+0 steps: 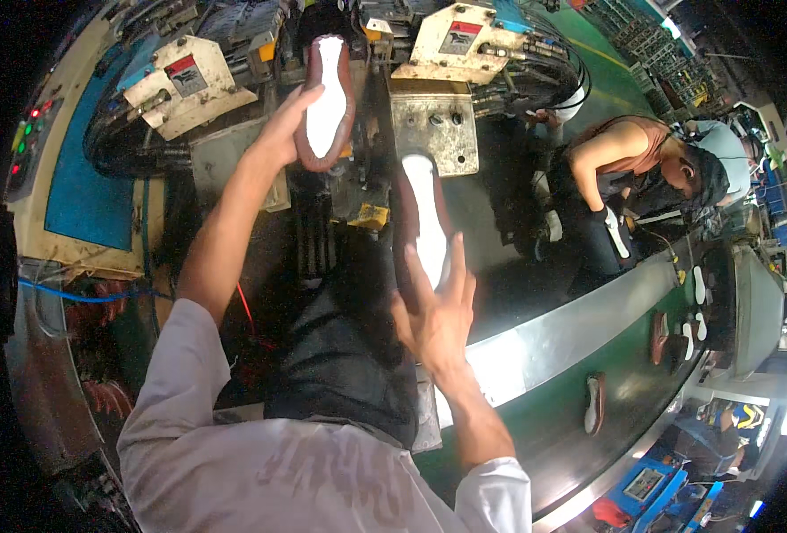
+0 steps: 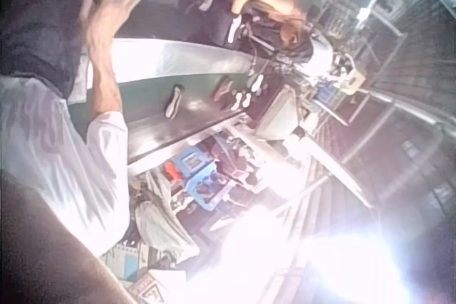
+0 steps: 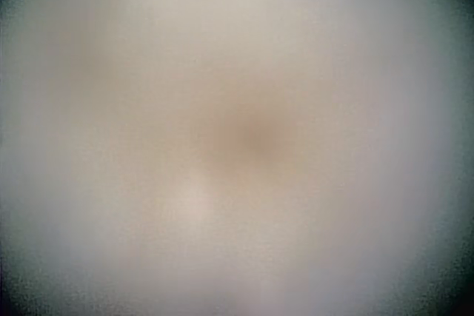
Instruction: The person picks up brown leather shoes and white insoles from a conveyor belt. They place the insoles into the shoes and press them into a machine to secure them. The person then places the assembled shoes onto a shelf and repeats the process for multiple pairs.
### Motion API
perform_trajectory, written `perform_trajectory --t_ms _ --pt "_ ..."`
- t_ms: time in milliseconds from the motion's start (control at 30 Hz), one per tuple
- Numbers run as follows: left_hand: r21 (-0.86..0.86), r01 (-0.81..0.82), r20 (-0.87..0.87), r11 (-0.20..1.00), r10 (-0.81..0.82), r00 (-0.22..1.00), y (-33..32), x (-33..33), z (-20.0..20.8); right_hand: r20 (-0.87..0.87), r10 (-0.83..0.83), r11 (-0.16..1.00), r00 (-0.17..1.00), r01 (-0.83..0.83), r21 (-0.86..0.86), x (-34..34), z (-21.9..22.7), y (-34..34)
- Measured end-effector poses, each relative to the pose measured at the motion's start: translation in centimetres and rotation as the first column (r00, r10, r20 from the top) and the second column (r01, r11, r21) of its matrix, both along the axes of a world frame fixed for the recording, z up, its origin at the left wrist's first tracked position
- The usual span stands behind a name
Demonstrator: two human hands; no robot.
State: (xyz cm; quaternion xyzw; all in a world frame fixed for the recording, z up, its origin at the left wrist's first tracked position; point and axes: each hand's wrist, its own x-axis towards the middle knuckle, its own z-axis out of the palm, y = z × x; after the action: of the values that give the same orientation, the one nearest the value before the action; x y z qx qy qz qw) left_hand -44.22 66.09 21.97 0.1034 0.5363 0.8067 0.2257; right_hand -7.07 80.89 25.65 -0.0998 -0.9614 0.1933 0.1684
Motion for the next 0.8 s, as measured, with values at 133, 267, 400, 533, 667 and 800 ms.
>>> perform_trajectory --t_ms 133,267,400,533,667,800 --pt "0.054 0.052 -0.015 0.997 -0.051 0.999 -2.3 1.0 1.0 -0.063 0.067 0.997 0.996 -0.064 0.047 -9.4 3.5 0.1" --pt "0.279 0.021 0.069 0.96 -0.042 0.997 -9.7 7.0 0.5 -0.144 0.171 0.984 0.975 -0.162 0.075 -18.7 3.9 -1.0" --pt "0.227 -0.018 -0.086 0.974 0.039 0.996 -15.1 14.5 -0.5 -0.132 0.167 0.985 0.977 -0.159 0.069 -25.0 2.0 -2.3" --pt "0.125 -0.206 0.142 0.971 0.188 0.972 -20.7 20.4 -4.2 -0.108 0.128 0.989 0.986 -0.118 0.088 -27.2 -1.3 -3.8" --pt "0.107 -0.313 0.35 0.944 0.259 0.9 -24.8 27.5 -5.3 -0.104 0.111 0.993 0.988 -0.106 0.047 -27.3 -1.6 -5.8" --pt "0.087 -0.335 0.34 0.938 0.288 0.895 -29.4 32.4 -8.4 -0.288 0.195 0.967 0.937 -0.136 0.213 -27.1 -3.2 -6.3"
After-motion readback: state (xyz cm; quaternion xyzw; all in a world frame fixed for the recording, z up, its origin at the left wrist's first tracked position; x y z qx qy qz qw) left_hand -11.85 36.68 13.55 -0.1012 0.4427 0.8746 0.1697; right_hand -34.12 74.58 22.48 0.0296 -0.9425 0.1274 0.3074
